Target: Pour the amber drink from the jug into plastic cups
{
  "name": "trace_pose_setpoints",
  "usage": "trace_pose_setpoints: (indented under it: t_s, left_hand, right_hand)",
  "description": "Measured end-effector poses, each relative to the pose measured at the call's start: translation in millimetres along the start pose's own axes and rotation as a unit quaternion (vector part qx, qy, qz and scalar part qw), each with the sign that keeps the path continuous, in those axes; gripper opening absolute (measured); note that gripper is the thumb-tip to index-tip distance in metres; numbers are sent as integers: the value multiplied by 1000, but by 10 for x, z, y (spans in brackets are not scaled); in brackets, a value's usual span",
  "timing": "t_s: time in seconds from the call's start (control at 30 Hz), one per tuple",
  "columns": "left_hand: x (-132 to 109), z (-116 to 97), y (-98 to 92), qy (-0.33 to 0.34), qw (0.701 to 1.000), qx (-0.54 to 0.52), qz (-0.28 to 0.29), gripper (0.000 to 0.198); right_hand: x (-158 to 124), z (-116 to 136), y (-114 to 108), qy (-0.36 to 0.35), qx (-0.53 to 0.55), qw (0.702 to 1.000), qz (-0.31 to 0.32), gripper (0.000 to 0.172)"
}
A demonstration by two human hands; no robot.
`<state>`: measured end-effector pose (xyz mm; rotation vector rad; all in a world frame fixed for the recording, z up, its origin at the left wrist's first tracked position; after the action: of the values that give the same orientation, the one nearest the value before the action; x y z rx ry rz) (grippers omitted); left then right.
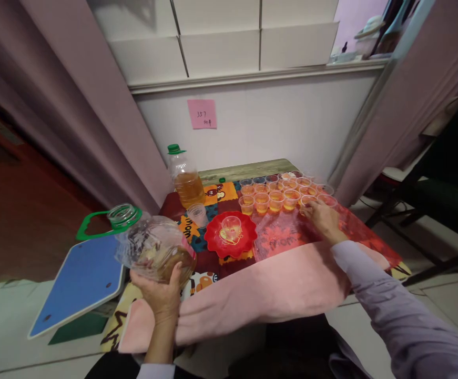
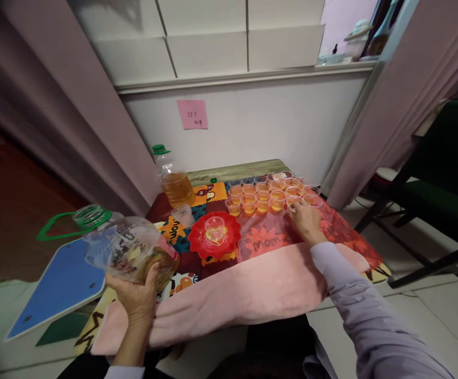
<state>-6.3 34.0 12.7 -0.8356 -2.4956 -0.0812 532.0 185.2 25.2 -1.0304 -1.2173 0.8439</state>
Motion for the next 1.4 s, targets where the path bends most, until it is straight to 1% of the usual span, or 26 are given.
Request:
trace_pose_setpoints:
  t_s: [0.1, 0.27, 0.5, 0.63, 0.7, 0.77, 0.83, 0.87, 0.93, 1.0, 1.03, 1.1, 1.17, 1.27, 1.4]
  left_hand:
    - [0, -25, -1, 3, 1000, 4, -1, 128]
    - [2, -44, 6, 18, 1000, 3, 5, 129]
    - [4, -28, 1, 7, 1000, 17, 0, 128]
    - [12, 7, -2, 12, 1000, 9, -5, 127]
    - [15, 33, -3, 12, 1000, 6, -7, 128]
    - [16, 52, -5, 10, 1000, 12, -5, 129]
    - [13, 57, -9, 4, 1000, 23, -1, 131]
    - [9, 53, -11, 0, 1000, 25, 1, 132]
    - [-3, 32, -19, -6, 1000, 22, -1, 132]
    - [-20, 9, -25, -5, 1000, 8, 0, 130]
    - [-30, 2, -27, -3, 1000, 2, 2, 129]
    - [-49, 7, -31, -3, 1000, -7, 7, 130]
    - [-67, 34, -40, -11, 1000, -13, 9, 132]
    - [-87, 78, -57, -27, 999, -27, 11, 133]
    - [-109, 71, -70, -51, 997, -56, 8, 123]
  right_hand:
    - [-18, -22, 32, 4, -4, 1000, 21, 34]
    - [-73, -67, 27, -22, -4, 1000, 0, 31]
    - [-64, -61, 40, -44, -15, 998, -33, 32]
    - [-86, -57, -35, -42, 2, 997, -61, 31]
    - [-156, -31, -115, -32, 23, 996, -86, 37]
    - [-293, 44, -205, -21, 66, 992, -107, 41]
    - [-516, 184, -272, -17, 136, 986, -99, 39]
    - [-661, 278, -289, -20, 173, 982, -78, 37]
    - [-1004, 489, -285, -41, 240, 970, -5, 33]
    - [-1365, 675, -261, -74, 258, 962, 55, 28]
    - [-1524, 735, -248, -81, 262, 959, 69, 26]
    - [-1757, 795, -229, -83, 270, 958, 59, 23]
    - [-1867, 813, -215, -86, 265, 960, 41, 22]
    - [-1885, 835, -198, -94, 230, 968, 37, 21]
    - [-1868, 880, -181, -102, 184, 977, 36, 23]
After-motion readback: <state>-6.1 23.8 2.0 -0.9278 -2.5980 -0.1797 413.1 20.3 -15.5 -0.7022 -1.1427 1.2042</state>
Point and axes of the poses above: each hand's wrist, its own x-axis towards the middle knuckle, its own y-axis out of the palm, z = x × y, the point moved 3 cm from there along x, towards the middle knuckle, and after that the axes turned 12 degrees about -x, right-handed, at the moved point
